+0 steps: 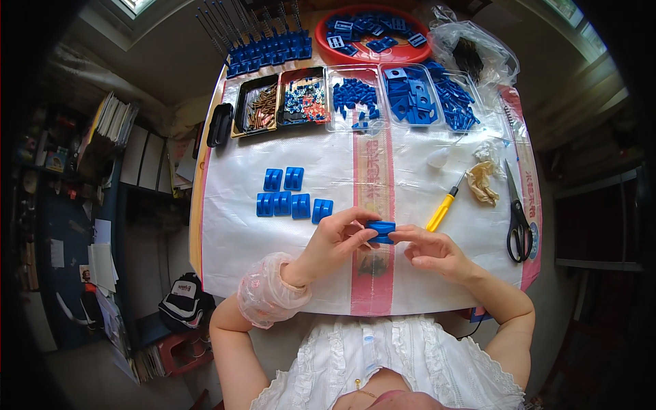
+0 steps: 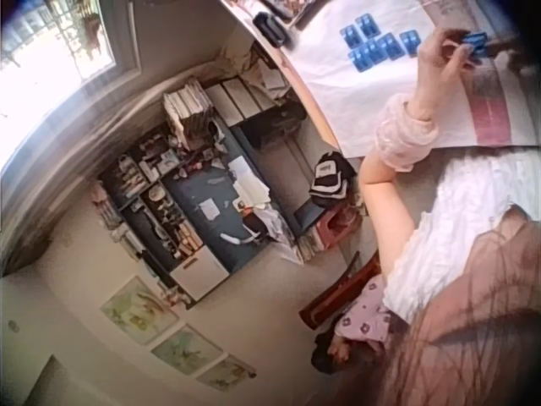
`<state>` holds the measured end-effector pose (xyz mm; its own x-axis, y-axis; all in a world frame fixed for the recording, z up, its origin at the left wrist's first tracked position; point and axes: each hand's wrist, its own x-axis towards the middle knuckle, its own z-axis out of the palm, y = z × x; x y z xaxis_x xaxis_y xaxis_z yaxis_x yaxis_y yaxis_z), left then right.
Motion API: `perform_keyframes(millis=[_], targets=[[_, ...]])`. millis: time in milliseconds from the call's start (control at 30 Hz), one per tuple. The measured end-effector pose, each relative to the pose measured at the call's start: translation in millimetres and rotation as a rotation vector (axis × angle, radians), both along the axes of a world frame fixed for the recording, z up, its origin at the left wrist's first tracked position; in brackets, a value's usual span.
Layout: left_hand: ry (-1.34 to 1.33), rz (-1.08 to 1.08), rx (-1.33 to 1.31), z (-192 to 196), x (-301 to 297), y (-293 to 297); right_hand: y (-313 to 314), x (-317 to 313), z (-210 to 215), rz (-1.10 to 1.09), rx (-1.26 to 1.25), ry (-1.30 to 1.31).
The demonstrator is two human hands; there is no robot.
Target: Manually assembling blue plastic housing components by snapping them together and organizing them on a workspace.
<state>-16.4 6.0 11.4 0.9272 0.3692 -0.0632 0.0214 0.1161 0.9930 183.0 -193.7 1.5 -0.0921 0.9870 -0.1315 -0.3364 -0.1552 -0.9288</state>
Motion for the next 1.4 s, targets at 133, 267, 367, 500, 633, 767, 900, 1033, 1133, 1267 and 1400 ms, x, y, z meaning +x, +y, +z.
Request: perform_keyframes(millis=[133,267,367,500,633,767,900,1033,1133,1267,1400], targets=[[0.200,-0.142,-0.347,-1.4,-0.1,10.7,-0.4,-5.6,8.2,0.051,-0.018,0.042],[0.262,-0.236,-0.443,-0.6,-0.7,17.2,-1.2,-8.5,8.0,0.063,-0.017,0.205],[0.279,-0.271,-0.544,-3.4,-1.1,18.5,-1.0,-8.8,2.7,0.056,-0.024,0.356],[0.244,-0.244,-0.680,-0.6,-0.9,15.5,-1.2,-9.8,1.3,0.040,-0.035,0.356],[0.189,-0.272,-0.477,-2.0,-3.5,12.9,-1.5,-10.5,10.3,0.065,-0.035,0.247],[0.057,-0.225,-0.201,-8.5,-4.7,8.3,-2.0,-6.4,6.5,0.152,-0.020,0.190],[0.026,-0.097,0.151,14.3,-10.2,16.6,-2.7,-8.2,8.8,0.137,-0.028,0.220],[0.099,0.133,0.585,58.2,-22.9,33.2,-5.6,-6.5,9.2,0.114,-0.028,0.210],[0.179,0.340,0.883,68.9,-41.0,52.2,-8.8,-4.2,10.8,0.111,-0.017,0.219],[0.224,0.621,0.902,65.7,-54.0,75.8,-9.2,-2.7,13.9,0.114,-0.018,0.180],[0.261,0.336,0.910,53.5,-41.9,92.2,-8.0,-1.5,12.9,0.137,-0.007,0.151]])
